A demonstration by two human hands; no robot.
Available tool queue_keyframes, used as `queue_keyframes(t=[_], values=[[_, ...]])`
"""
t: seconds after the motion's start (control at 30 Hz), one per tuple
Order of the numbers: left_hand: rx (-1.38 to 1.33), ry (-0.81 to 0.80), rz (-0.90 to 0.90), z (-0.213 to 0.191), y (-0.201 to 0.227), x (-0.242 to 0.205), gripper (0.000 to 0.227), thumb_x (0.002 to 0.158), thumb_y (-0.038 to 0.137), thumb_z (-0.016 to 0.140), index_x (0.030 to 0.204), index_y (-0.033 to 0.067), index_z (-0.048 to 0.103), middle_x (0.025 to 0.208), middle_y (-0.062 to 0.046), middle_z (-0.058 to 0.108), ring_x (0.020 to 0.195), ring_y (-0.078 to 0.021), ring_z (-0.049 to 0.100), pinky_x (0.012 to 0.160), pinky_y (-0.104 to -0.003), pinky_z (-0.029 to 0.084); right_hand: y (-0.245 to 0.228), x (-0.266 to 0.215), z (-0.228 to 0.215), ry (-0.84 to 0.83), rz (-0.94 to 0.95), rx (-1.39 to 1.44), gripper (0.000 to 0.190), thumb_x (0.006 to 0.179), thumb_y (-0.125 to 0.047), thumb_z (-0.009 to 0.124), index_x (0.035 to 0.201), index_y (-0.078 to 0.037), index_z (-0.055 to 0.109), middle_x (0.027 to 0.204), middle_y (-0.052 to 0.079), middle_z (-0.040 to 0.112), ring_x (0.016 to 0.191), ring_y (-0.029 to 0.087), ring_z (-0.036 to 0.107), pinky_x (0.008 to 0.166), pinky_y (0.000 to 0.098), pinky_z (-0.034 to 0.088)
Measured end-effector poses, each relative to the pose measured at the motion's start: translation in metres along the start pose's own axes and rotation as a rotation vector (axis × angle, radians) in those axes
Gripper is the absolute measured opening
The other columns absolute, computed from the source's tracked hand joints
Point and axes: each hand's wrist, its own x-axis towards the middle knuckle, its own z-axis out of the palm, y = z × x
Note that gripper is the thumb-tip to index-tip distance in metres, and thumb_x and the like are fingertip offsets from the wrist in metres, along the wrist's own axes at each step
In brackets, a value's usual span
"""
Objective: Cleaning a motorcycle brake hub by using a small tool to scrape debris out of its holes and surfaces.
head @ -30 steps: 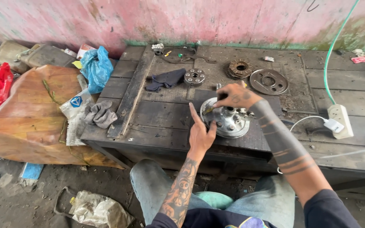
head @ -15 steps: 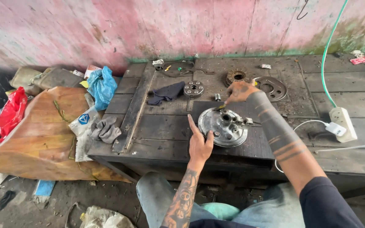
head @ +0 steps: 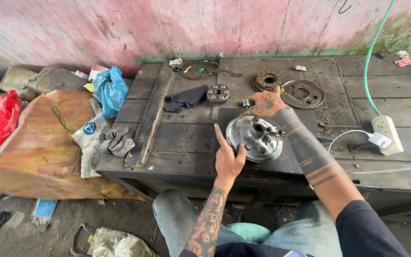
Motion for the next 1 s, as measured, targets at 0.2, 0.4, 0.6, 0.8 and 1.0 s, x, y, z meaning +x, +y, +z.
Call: queue_keyframes(t=[0.2,0.4,0.6,0.8,1.0], values=[[-0.035,-0.016,-0.030,0.002,-0.007,0.003,0.100,0.093,0.029,0.058,0.167,0.0071,-0.005,0.091,-0.032,0.070,0.073,-0.0440,0.072,0.068,-0.051,0.051,0.009,-0.007,-0.020,-0.052,0.129,0.277,0.075,0.071,-0.076,0.078,0.128,-0.027,0.073,0.129,0.008,0.074,0.132,0.034,0.060,0.122,0.0664,0.010],[-0.021,0.002,-0.026,0.003,-0.009,0.002,0.098,0.092,0.025,0.058,0.166,0.0038,-0.002,0.072,-0.024,0.066,0.057,-0.0358,0.065,0.057,-0.044,0.047,-0.023,-0.052,-0.048,-0.050,-0.015,0.213,0.047,0.088,-0.063,0.070,0.112,-0.023,0.078,0.115,0.006,0.079,0.121,0.031,0.068,0.121,0.0618,0.016],[-0.005,0.002,-0.012,0.002,-0.006,0.003,0.095,0.093,0.025,0.056,0.165,0.0011,-0.001,0.064,-0.014,0.063,0.052,-0.0273,0.061,0.055,-0.040,0.046,-0.015,-0.048,-0.024,-0.050,0.019,0.260,0.058,0.088,-0.068,0.070,0.122,-0.021,0.074,0.115,0.009,0.079,0.117,0.034,0.069,0.116,0.0658,0.017],[0.043,0.026,-0.015,0.005,-0.010,0.002,0.104,0.089,0.027,0.058,0.165,0.0012,-0.006,0.081,-0.029,0.071,0.062,-0.0426,0.069,0.058,-0.053,0.047,-0.038,-0.080,-0.048,-0.048,-0.218,0.295,0.049,0.087,-0.055,0.074,0.123,-0.021,0.073,0.118,0.009,0.077,0.123,0.036,0.066,0.117,0.0758,0.007],[0.026,0.028,-0.005,0.003,-0.005,0.004,0.100,0.090,0.027,0.059,0.166,0.0044,-0.003,0.089,-0.030,0.073,0.066,-0.0402,0.072,0.061,-0.047,0.054,0.009,-0.026,-0.007,0.010,-0.019,0.010,0.038,0.093,-0.066,0.065,0.105,-0.032,0.075,0.094,-0.004,0.080,0.097,0.022,0.073,0.117,0.0710,0.016]])
